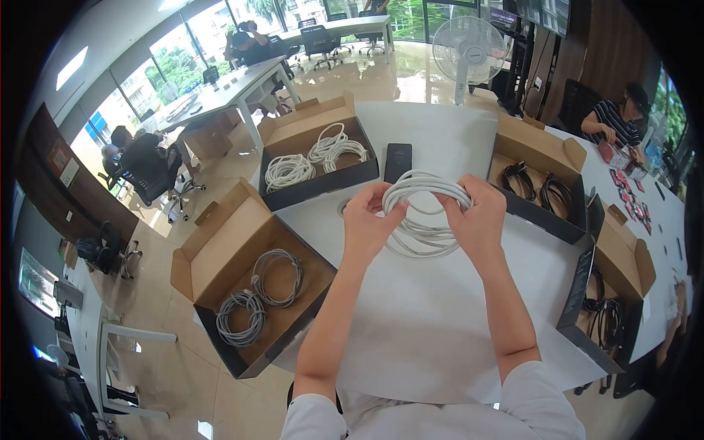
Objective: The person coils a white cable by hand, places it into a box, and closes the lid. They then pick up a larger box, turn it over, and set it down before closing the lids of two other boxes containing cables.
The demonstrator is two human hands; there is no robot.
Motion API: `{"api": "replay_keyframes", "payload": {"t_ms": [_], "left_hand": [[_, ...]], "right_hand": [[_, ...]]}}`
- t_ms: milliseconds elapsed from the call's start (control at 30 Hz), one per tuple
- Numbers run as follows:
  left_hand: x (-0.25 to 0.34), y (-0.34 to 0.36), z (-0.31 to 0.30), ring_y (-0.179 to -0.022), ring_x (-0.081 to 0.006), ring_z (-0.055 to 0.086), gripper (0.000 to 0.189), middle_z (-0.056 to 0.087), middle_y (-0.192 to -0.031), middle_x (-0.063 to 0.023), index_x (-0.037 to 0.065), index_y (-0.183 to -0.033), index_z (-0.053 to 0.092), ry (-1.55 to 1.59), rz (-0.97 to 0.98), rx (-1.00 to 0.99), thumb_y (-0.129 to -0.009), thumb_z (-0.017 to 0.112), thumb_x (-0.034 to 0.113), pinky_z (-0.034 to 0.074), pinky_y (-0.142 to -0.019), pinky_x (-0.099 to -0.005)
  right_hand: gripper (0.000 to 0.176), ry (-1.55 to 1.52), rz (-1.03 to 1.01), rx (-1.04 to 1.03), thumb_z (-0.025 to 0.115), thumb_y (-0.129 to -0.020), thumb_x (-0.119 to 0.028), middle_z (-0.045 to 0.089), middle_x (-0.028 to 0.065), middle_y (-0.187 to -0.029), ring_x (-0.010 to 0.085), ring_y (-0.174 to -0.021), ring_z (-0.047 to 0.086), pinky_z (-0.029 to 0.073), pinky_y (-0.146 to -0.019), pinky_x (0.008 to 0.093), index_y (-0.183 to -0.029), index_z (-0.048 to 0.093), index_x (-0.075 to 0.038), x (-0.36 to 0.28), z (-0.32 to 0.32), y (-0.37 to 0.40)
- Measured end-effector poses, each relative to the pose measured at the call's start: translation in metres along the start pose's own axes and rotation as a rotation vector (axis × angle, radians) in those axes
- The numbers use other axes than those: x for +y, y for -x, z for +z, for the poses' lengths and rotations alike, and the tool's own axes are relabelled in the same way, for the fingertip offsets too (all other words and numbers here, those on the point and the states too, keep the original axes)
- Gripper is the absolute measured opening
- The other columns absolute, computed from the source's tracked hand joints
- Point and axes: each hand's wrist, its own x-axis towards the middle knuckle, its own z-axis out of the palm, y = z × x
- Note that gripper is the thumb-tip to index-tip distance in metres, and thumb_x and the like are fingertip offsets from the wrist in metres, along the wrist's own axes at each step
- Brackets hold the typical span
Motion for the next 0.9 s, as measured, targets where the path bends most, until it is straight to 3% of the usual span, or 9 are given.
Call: {"api": "replay_keyframes", "payload": {"t_ms": [367,467,567,667,767,900], "left_hand": [[0.003,0.001,-0.007,-0.070,-0.0020,0.054,0.015,0.060,-0.078,0.0033,0.004,-0.090,0.063,0.276,-0.186,-0.179,-0.079,0.074,0.003,0.043,-0.065,-0.0183],[0.000,0.004,-0.009,-0.070,-0.0069,0.056,0.031,0.059,-0.081,0.0005,0.004,-0.105,0.058,0.419,-0.191,-0.253,-0.077,0.071,0.004,0.047,-0.067,-0.0219],[0.007,0.008,-0.006,-0.066,-0.0095,0.049,0.035,0.050,-0.076,0.0013,0.006,-0.109,0.052,0.675,-0.216,-0.381,-0.078,0.069,0.009,0.043,-0.062,-0.0227],[-0.002,0.008,-0.007,-0.070,-0.0084,0.054,0.041,0.055,-0.080,0.0005,0.006,-0.112,0.051,0.802,-0.268,-0.484,-0.081,0.074,0.020,0.044,-0.060,-0.0227],[0.006,0.009,-0.004,-0.069,-0.0092,0.054,0.040,0.056,-0.081,-0.0004,0.007,-0.113,0.051,1.142,-0.375,-0.530,-0.086,0.072,0.026,0.045,-0.056,-0.0251],[0.001,0.003,-0.010,-0.065,-0.0102,0.053,0.029,0.058,-0.083,-0.0029,0.008,-0.114,0.051,0.864,-0.398,-0.287,-0.096,0.060,0.029,0.046,-0.054,-0.0268]], "right_hand": [[0.035,-0.104,0.045,-0.019,0.082,-0.074,-0.019,0.048,0.0082,-0.056,0.0200,-0.050,0.041,0.035,-0.049,0.0324,-0.065,0.054,-0.001,0.006,-0.003,-0.003],[0.034,-0.164,0.077,-0.036,0.082,-0.076,-0.020,0.047,0.0077,-0.054,0.0168,-0.050,0.038,0.034,-0.049,0.0307,-0.066,0.056,0.001,0.005,-0.001,-0.003],[0.033,-0.251,0.137,-0.101,0.081,-0.077,-0.020,0.047,0.0076,-0.054,0.0132,-0.050,0.037,0.033,-0.049,0.0289,-0.068,0.059,0.001,0.004,0.001,-0.001],[0.030,-0.298,0.165,-0.144,0.080,-0.080,-0.020,0.047,0.0041,-0.054,0.0101,-0.052,0.037,0.033,-0.049,0.0274,-0.071,0.062,0.002,0.005,-0.001,-0.002],[0.029,-0.446,0.286,-0.217,0.077,-0.083,-0.022,0.047,-0.0014,-0.054,0.0084,-0.053,0.036,0.032,-0.049,0.0262,-0.073,0.064,0.001,0.012,0.000,-0.003],[0.029,-0.602,0.433,-0.282,0.074,-0.088,-0.026,0.045,-0.0059,-0.058,0.0065,-0.053,0.037,0.030,-0.049,0.0255,-0.077,0.066,-0.001,0.014,0.000,-0.004]]}}
